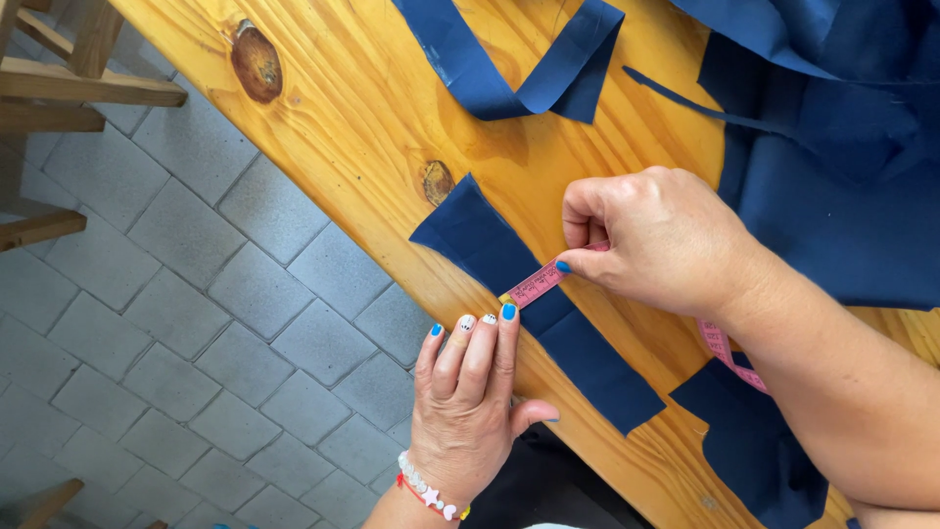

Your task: The person cuts a strip of dark blue fabric using scissors on a wooden table. They then fold the cut piece and measure it with a pink measuring tape, adjusting the tape to check the dimensions.

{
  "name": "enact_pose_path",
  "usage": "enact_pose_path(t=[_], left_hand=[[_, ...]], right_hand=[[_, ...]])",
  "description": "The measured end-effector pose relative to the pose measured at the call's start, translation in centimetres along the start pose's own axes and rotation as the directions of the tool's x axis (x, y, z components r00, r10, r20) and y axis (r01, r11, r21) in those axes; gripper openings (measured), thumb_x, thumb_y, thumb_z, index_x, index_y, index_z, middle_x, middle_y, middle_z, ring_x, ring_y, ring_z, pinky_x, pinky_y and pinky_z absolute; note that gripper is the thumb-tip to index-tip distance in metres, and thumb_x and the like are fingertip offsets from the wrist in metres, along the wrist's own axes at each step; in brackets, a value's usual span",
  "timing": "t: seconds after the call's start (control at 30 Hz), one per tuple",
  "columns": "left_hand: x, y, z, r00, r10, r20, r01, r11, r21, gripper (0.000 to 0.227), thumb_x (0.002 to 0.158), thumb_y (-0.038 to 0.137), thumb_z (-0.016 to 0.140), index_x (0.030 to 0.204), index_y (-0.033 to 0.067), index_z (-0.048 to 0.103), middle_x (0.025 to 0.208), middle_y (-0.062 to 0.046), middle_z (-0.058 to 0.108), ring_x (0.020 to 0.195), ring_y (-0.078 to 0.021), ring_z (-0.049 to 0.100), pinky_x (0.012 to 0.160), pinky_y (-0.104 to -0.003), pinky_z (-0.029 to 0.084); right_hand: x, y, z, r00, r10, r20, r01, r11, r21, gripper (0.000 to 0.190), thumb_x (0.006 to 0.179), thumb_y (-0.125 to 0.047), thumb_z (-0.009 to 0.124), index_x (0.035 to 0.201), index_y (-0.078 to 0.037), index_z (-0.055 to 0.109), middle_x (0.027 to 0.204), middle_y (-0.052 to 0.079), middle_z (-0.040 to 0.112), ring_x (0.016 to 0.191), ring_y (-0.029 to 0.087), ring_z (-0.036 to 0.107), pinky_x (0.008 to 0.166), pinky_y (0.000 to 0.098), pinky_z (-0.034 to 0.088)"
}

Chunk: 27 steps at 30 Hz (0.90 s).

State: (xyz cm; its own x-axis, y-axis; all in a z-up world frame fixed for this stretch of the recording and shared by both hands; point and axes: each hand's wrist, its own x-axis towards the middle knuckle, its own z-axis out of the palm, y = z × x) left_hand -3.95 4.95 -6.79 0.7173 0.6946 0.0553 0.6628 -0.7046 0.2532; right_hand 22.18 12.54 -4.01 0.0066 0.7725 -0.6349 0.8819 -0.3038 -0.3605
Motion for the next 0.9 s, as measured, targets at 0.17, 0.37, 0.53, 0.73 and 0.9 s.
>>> enact_pose_path(t=[0.17,0.37,0.53,0.73,0.9], left_hand=[[0.0,-0.1,0.1,1.000,0.005,-0.003,-0.005,1.000,0.005,0.087,0.099,0.073,0.019,0.145,0.0103,0.058,0.137,-0.006,0.053,0.132,-0.0234,0.046,0.114,-0.046,0.040],[0.0,0.0,0.0,1.000,0.019,0.001,-0.019,0.999,0.027,0.087,0.100,0.073,0.017,0.145,0.0100,0.058,0.139,-0.005,0.053,0.133,-0.0237,0.046,0.113,-0.047,0.041],[0.3,0.2,-0.4,0.999,0.034,-0.002,-0.034,0.998,0.051,0.087,0.101,0.070,0.014,0.144,0.0097,0.059,0.140,-0.005,0.053,0.135,-0.0250,0.045,0.112,-0.048,0.043],[0.7,0.7,-1.0,0.998,0.038,0.058,-0.043,0.995,0.093,0.090,0.101,0.068,0.012,0.144,0.0036,0.056,0.136,-0.010,0.051,0.128,-0.0300,0.047,0.109,-0.051,0.045],[1.2,0.9,-1.4,0.994,0.044,0.097,-0.056,0.992,0.115,0.091,0.100,0.071,0.017,0.144,0.0007,0.054,0.134,-0.011,0.049,0.124,-0.0317,0.049,0.106,-0.053,0.049]], right_hand=[[0.0,0.1,0.2,1.000,-0.008,-0.011,0.008,1.000,0.001,0.021,0.074,-0.037,0.081,0.074,-0.025,0.065,0.064,-0.012,0.072,0.064,0.016,0.070,0.059,0.0381,0.049],[0.0,0.0,0.1,1.000,-0.004,-0.017,0.004,1.000,-0.003,0.021,0.075,-0.038,0.082,0.074,-0.025,0.065,0.064,-0.012,0.072,0.064,0.016,0.070,0.059,0.0373,0.049],[0.0,0.0,0.2,1.000,-0.009,-0.017,0.009,1.000,-0.013,0.021,0.075,-0.038,0.082,0.075,-0.025,0.065,0.066,-0.012,0.073,0.065,0.016,0.070,0.060,0.0375,0.050],[0.1,0.1,0.2,1.000,0.001,0.007,0.000,1.000,-0.022,0.023,0.076,-0.041,0.082,0.077,-0.025,0.065,0.067,-0.013,0.075,0.068,0.017,0.071,0.063,0.0378,0.051],[0.2,0.1,0.2,1.000,0.011,0.011,-0.011,0.999,-0.032,0.024,0.075,-0.043,0.083,0.077,-0.025,0.066,0.068,-0.012,0.075,0.069,0.018,0.071,0.064,0.0379,0.051]])
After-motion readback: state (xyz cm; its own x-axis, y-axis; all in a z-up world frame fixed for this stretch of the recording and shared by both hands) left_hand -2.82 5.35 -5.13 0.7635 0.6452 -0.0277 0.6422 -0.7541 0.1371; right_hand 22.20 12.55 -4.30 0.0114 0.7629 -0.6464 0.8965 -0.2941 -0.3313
